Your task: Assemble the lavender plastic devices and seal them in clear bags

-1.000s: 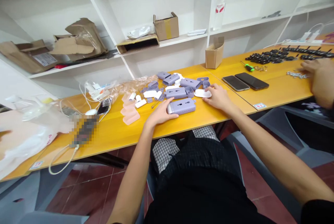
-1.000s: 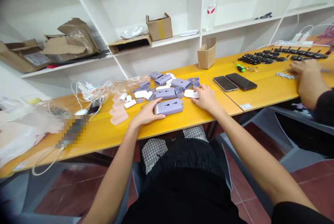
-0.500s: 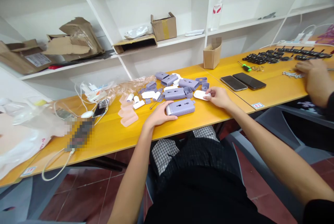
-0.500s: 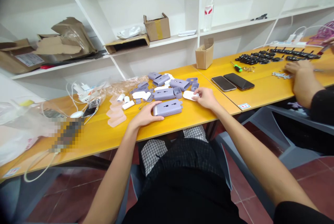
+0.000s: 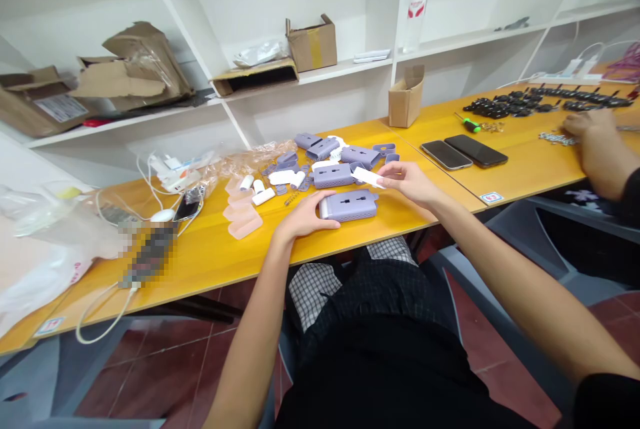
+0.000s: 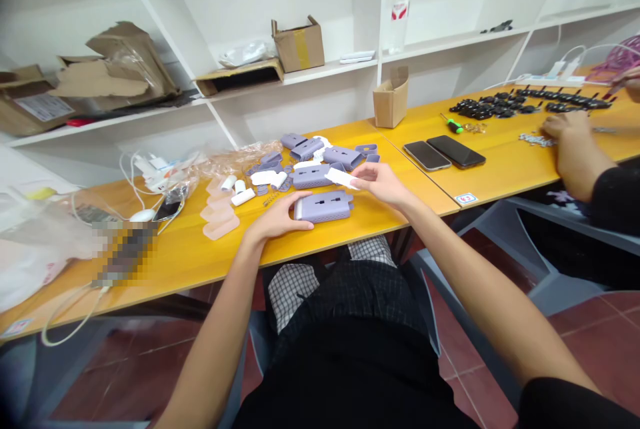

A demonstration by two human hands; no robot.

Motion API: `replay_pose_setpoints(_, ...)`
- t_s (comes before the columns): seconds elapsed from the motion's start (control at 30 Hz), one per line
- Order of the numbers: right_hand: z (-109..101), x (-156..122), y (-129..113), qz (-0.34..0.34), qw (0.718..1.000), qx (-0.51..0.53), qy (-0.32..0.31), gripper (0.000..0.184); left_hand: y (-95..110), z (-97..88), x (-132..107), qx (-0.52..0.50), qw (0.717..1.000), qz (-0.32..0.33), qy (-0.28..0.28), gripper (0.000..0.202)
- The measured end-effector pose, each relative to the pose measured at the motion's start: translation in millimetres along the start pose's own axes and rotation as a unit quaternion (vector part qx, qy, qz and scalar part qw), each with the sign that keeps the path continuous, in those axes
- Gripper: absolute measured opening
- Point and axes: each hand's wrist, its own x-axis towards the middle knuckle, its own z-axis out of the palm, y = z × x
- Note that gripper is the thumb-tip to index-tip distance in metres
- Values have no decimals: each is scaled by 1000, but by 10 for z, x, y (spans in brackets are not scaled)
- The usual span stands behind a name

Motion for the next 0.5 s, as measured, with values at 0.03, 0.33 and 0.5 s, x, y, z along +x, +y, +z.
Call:
replay_pose_setpoints(0.03,12,-4,-9,0,1000,1,-4,28,-2,1,-1,0,1000,2,-1,90)
replay_pose_setpoints(0.33,41,28,116,10,999,-44,-30,28,-48,-9,-10,18,1000,16,-19,95)
replay_pose_setpoints(0.5,58,24,108,-11,996,-86,-36,28,-67,-18,-11,19,999,16,-26,96)
